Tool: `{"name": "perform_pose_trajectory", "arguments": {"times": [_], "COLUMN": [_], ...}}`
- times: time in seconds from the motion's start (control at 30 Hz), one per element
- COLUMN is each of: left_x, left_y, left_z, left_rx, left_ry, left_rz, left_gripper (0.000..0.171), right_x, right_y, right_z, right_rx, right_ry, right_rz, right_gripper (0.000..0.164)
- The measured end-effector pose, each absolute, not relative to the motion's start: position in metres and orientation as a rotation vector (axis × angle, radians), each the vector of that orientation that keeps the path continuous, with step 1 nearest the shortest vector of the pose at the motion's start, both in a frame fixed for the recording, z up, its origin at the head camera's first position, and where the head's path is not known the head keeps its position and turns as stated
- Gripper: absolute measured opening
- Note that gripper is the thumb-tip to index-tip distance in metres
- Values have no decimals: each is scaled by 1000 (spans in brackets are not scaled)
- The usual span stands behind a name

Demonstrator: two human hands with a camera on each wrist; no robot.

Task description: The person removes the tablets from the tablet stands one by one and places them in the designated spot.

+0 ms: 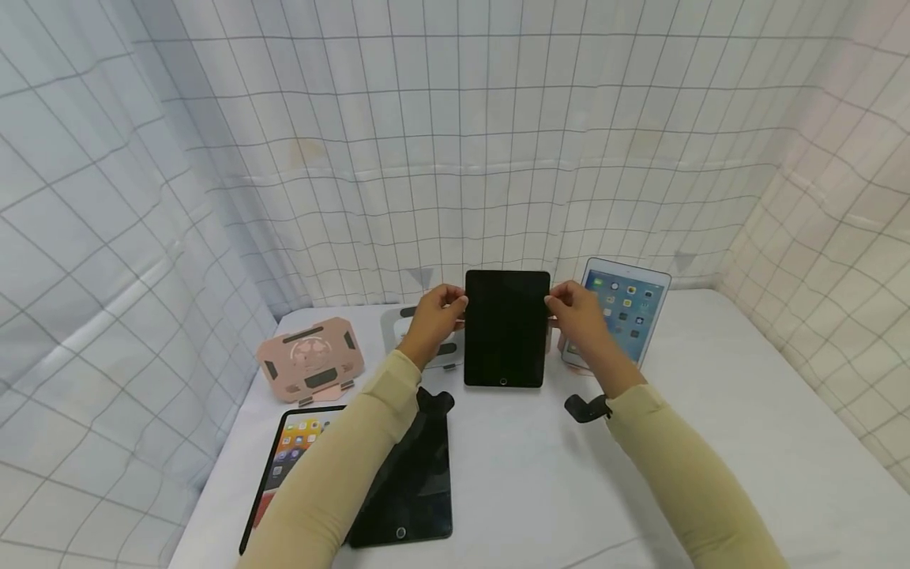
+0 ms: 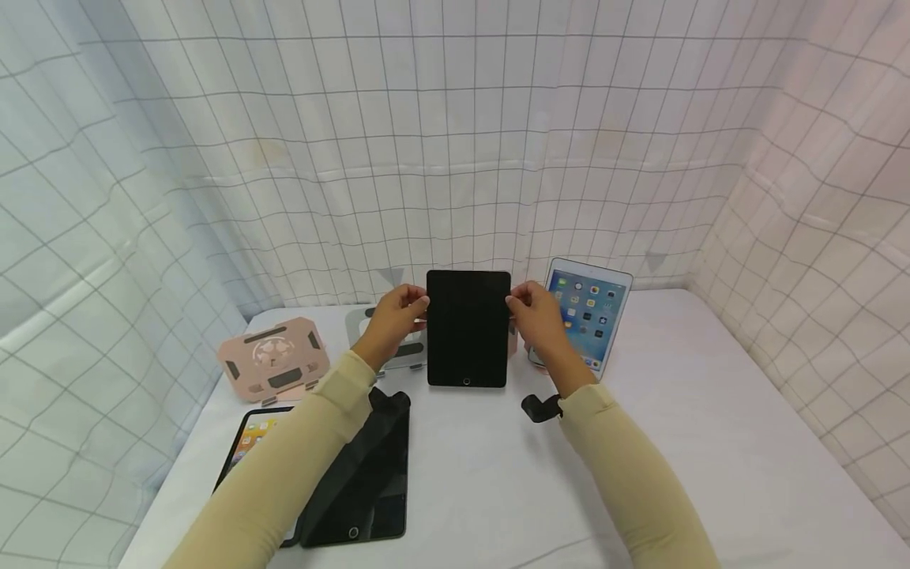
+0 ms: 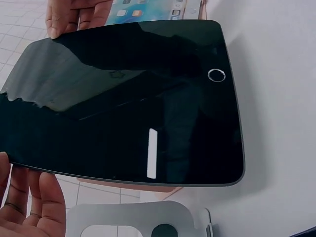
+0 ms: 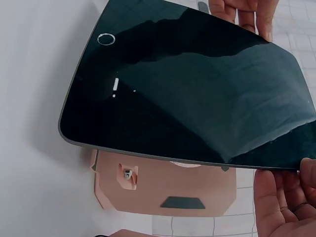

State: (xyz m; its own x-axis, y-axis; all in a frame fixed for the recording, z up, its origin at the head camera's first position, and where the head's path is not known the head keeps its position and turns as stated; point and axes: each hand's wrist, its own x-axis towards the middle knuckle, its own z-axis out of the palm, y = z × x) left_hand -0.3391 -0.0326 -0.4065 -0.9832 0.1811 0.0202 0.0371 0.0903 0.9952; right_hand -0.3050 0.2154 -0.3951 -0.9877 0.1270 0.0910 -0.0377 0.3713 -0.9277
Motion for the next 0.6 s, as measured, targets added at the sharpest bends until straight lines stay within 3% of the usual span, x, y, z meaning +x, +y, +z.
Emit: {"name": "perform_pose_trajectory", "arguments": {"times": [0.6], "left_x": [-310], "left_y": [-45], "left_z": [-419], "left_rx": [90], "left_ry": [2119], "left_rz": [2034], "left_gripper": [15], "right_x": [-280], "right_y": [210], "right_z": [-412], "right_rx": [-89], "right_ry": [-2514], "right_rz": [1805], "right_gripper": [18]}}
